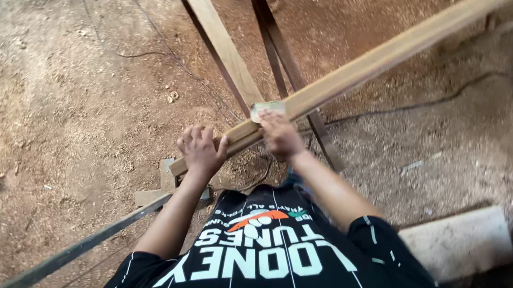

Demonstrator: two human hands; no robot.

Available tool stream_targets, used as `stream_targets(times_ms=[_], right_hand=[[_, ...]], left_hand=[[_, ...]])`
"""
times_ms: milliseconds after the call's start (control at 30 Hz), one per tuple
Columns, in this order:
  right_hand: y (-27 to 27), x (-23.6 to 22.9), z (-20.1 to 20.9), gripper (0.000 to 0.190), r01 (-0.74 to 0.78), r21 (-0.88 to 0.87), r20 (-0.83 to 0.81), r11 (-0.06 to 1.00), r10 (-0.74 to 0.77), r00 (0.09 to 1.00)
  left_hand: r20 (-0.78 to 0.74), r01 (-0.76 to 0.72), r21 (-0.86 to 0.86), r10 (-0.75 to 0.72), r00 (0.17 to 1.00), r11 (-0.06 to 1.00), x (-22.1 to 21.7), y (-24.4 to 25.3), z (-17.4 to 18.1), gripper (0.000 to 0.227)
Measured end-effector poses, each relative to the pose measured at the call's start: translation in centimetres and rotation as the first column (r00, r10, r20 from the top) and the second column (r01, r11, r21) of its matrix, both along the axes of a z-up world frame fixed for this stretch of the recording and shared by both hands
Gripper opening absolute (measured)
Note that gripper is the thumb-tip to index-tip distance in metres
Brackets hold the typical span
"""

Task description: The person is sanding the edges and joints of a wooden frame by hand using a piece of sandpaper.

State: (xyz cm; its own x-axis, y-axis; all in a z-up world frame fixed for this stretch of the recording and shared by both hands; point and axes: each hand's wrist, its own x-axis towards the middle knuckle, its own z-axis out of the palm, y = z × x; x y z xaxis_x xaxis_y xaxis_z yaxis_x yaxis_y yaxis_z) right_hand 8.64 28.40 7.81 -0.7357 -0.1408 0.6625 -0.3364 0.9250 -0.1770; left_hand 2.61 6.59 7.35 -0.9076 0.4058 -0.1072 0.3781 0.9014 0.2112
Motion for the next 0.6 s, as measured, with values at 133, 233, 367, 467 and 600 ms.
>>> stream_targets(times_ms=[133,233,367,467,600], right_hand=[[6.0,1.1,1.1,0.024,0.181,-0.639,0.527,0.747,0.255,0.811],[8.8,-1.2,-0.8,0.022,0.288,-0.088,0.217,0.954,-0.264,0.94],[5.8,-4.0,-4.3,0.018,0.426,-0.047,0.187,0.903,-0.411,0.892],[4.6,-2.0,-4.1,0.022,0.252,-0.138,0.194,0.958,-0.224,0.955],[8.1,0.6,-0.6,0.026,-0.067,-0.22,0.362,0.973,0.145,0.921]], left_hand=[[-0.029,0.147,0.028,-0.146,0.989,0.989,-1.0,3.2,-1.0,0.053],[-0.065,0.238,0.116,-0.231,0.971,0.964,-1.7,6.0,-1.6,0.056],[-0.117,0.304,0.143,-0.289,0.95,0.942,-1.9,7.9,-0.4,0.048],[0.216,0.278,0.03,-0.278,0.936,0.96,-2.3,8.6,1.7,0.046],[0.209,0.294,0.012,-0.29,0.934,0.956,-2.0,8.0,3.1,0.049]])
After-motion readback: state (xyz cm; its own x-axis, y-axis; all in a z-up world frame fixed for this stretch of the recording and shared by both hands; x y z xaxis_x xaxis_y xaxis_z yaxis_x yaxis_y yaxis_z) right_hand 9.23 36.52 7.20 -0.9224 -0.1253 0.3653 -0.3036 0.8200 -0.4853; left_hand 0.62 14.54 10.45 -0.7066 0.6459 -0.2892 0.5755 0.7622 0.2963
